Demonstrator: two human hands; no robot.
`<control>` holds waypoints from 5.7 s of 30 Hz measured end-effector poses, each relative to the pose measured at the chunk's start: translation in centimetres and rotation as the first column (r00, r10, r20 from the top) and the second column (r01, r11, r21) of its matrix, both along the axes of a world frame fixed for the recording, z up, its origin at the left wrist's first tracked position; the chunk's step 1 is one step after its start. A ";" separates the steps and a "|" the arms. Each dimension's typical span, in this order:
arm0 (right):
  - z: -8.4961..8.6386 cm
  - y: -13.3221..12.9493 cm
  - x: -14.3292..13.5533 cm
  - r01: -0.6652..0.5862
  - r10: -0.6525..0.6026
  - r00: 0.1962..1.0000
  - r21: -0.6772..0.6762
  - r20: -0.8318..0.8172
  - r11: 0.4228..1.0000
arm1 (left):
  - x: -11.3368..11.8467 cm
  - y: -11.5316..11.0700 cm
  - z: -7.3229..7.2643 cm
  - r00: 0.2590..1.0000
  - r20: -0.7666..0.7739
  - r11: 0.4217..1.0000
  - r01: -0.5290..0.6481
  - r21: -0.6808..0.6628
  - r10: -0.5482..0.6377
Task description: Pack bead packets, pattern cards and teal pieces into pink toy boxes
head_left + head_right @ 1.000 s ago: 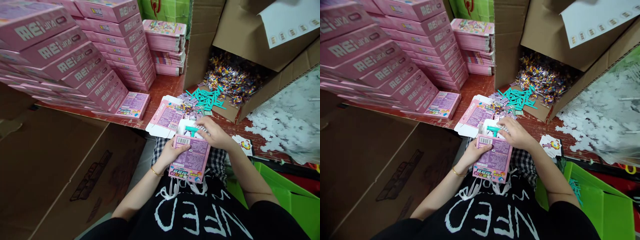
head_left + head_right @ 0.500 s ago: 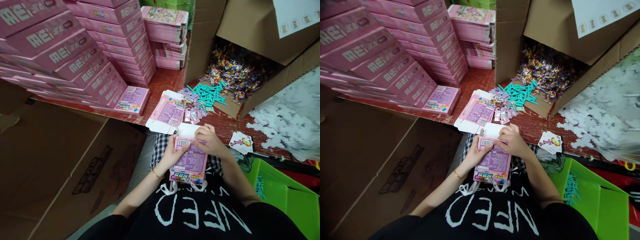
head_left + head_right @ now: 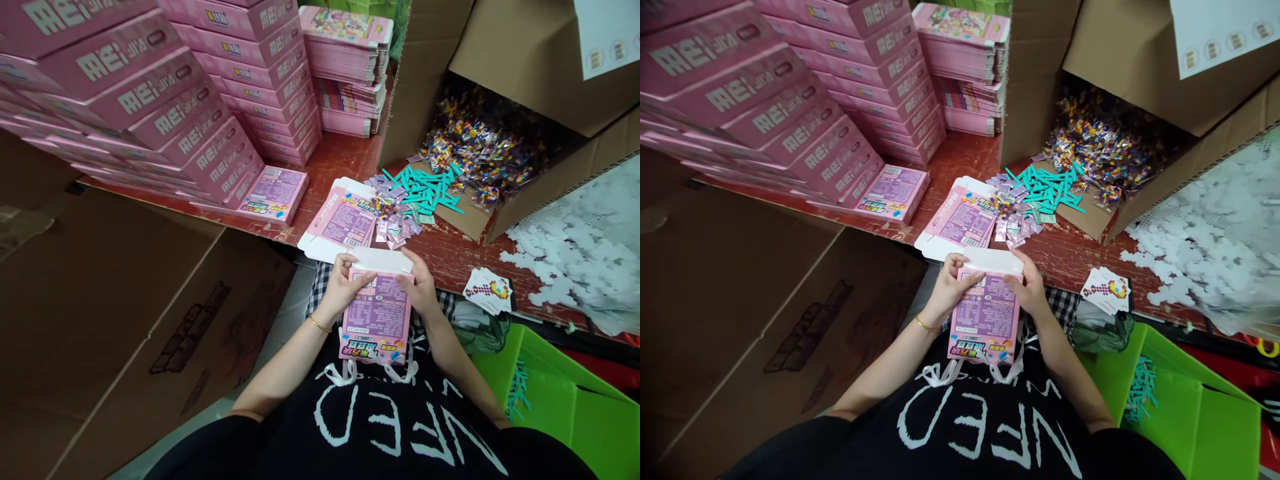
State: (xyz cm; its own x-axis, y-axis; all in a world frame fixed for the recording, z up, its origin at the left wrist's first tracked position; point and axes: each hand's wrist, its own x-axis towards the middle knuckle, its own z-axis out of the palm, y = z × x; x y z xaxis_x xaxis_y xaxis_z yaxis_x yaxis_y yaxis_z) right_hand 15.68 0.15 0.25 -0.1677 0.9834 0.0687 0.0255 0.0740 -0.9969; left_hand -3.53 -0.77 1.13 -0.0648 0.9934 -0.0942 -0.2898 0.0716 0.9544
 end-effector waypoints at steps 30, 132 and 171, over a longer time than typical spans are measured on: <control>1.8 5.3 0.8 0.084 -0.086 0.995 -0.027 -0.051 0.996 | -2.6 -0.8 0.4 0.990 0.121 0.988 -0.048 -0.149 0.066; 4.0 2.5 3.1 -0.662 0.655 0.749 -0.155 -0.102 0.733 | -0.5 -0.5 1.1 0.670 -0.719 0.712 0.596 0.371 -0.187; 3.9 4.3 -1.6 -0.235 -0.049 0.868 0.498 0.493 0.835 | 4.1 4.0 1.8 0.990 0.109 0.996 0.084 0.015 -0.086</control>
